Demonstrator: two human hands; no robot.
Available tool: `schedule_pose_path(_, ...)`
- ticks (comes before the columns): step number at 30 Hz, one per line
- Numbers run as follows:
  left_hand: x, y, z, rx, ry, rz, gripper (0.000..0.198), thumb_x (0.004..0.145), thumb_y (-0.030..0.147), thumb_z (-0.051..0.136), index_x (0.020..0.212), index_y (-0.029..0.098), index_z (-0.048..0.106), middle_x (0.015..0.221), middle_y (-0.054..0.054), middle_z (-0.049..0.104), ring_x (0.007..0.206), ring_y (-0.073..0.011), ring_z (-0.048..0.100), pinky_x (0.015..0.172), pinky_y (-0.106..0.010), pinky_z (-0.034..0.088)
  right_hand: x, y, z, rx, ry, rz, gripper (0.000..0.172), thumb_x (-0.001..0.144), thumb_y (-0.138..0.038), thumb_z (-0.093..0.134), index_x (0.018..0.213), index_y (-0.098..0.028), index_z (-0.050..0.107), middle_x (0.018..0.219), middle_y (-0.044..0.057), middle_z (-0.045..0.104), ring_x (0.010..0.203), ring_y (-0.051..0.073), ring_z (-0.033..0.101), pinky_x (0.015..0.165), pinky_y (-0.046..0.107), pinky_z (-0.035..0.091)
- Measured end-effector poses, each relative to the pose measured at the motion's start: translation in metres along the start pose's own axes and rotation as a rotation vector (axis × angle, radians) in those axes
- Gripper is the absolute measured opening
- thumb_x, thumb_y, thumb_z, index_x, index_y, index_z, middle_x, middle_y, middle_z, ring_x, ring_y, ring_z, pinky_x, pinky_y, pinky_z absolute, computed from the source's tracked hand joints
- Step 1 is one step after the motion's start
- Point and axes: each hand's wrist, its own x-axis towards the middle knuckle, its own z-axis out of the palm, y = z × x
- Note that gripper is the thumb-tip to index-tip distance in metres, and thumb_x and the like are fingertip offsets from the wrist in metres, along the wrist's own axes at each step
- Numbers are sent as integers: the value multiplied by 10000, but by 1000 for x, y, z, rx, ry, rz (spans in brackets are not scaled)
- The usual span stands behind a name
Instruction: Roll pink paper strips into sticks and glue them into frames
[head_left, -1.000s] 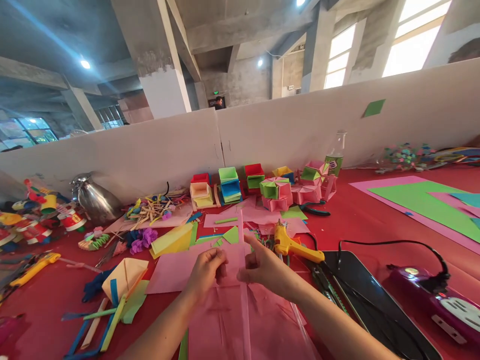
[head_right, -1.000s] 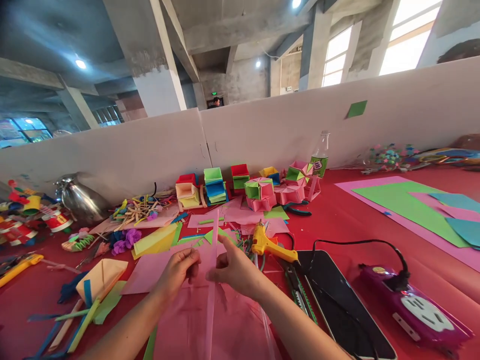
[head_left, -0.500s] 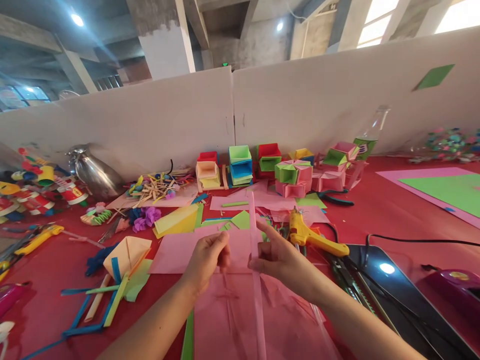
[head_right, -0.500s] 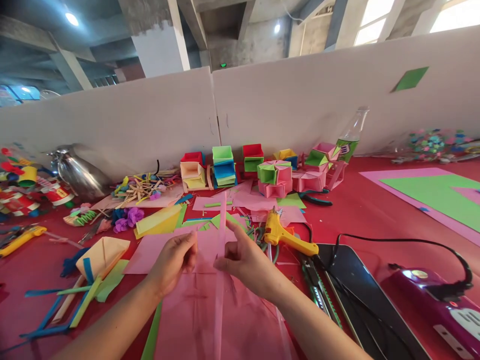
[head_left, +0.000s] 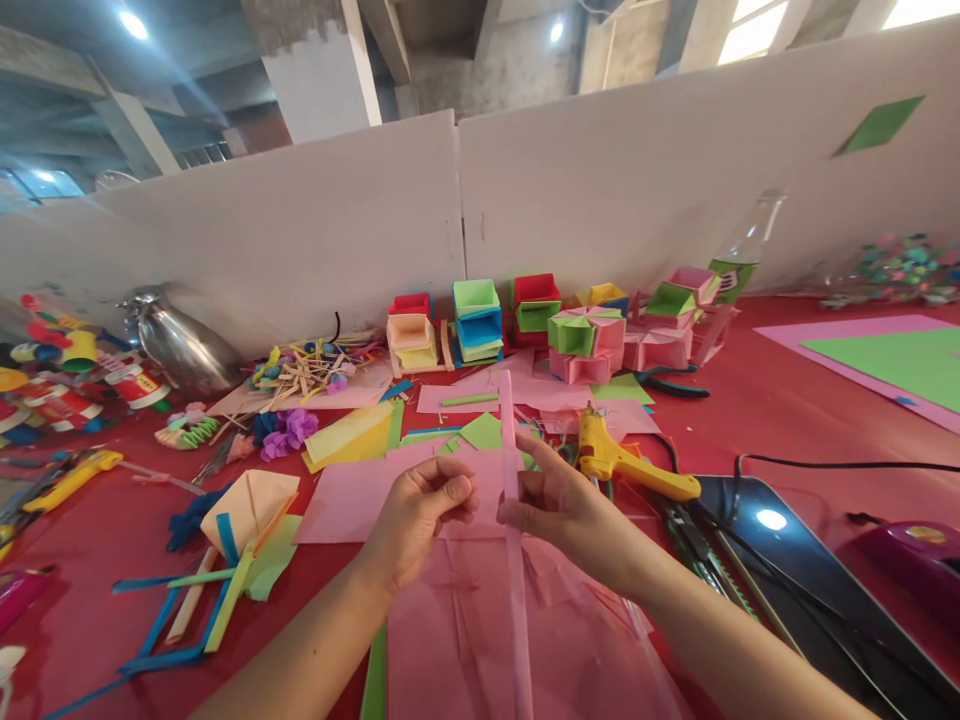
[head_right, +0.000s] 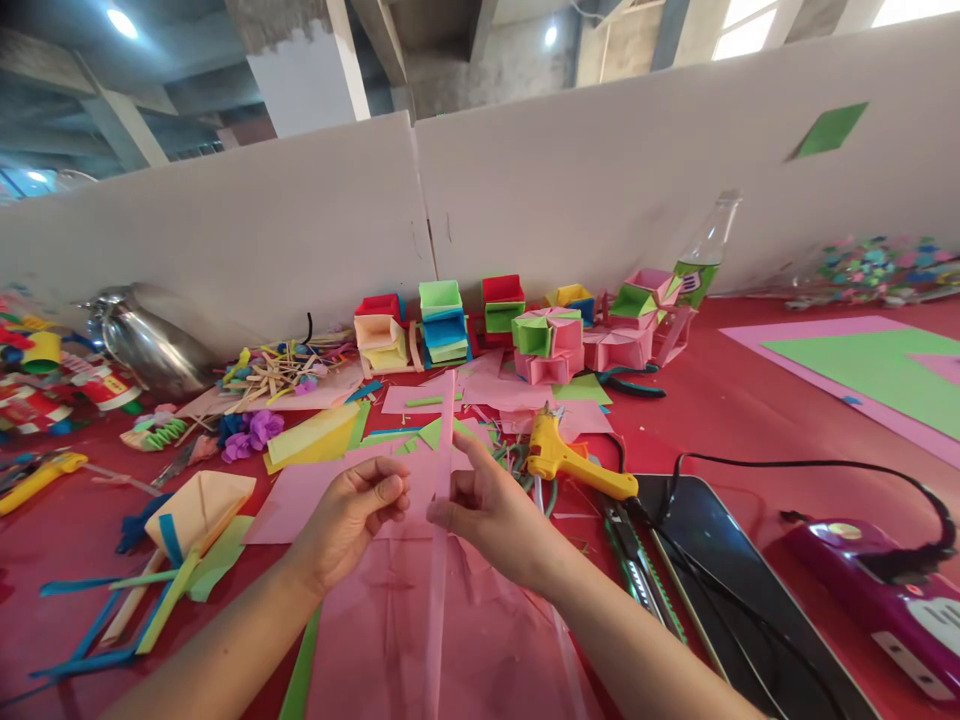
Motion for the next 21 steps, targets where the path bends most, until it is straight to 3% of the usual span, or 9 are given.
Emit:
schedule_pose_path(5,-2,0,3,67,67,132,82,772,251,583,785,171,590,553,62,448,476,-29,402,477,-148,320,1,4,2,44,24,50,644,741,-291,611,1262,-172,253,613,-77,451,548,85,383,528,245,306)
schedule_pose_path(9,-4,2,3,177,61,167,194,824,352,522,916,186,563,459,91,310,398,-43,248,410,-172,215,0,3,3,6,13,73,683,743,-295,610,1294,-164,228,612,-80,439,550,85,369,524,242,300)
schedule_pose_path(12,-4,7,-2,386,37,156,297,821,405,518,1002,177,582,430,89,305,394,-65,276,413,-185,236,-1,2,3,12,14,67,659,743,-294,608,1278,-163,246,599,-85,421,546,85,367,513,236,289)
schedule_pose_path(14,-5,11,-6,535,-3,188,350,785,385,576,1081,197,580,535,39,474,543,-106,474,544,-202,376,-1,2,3,17,16,60,650,747,-289,605,1277,-175,248,599,-85,421,546,86,378,516,235,293)
schedule_pose_path(15,-6,12,-7,592,-29,219,417,749,366,625,1133,218,561,679,-2,569,721,-146,551,675,-231,420,-1,2,2,18,10,56,650,749,-285,604,1282,-187,246,605,-83,425,545,86,385,517,235,296)
schedule_pose_path(16,-7,14,-8,635,-50,255,506,707,345,673,1181,240,534,871,-43,612,933,-192,548,814,-270,409,-2,2,2,17,3,52,649,751,-283,602,1288,-199,247,613,-81,428,543,84,388,514,233,297)
schedule_pose_path(18,-9,15,-7,669,-81,287,577,677,335,700,1217,253,512,1169,-81,548,1203,-249,397,984,-334,307,-3,2,3,10,-5,45,659,748,-274,604,1299,-215,248,617,-81,425,530,79,382,501,226,293)
schedule_pose_path(21,-13,12,1,589,-123,214,412,792,387,565,1169,223,558,1179,-87,566,1185,-249,435,997,-363,306,-6,1,9,13,-29,60,720,735,-246,612,1333,-217,212,612,-78,450,528,82,399,491,219,312)
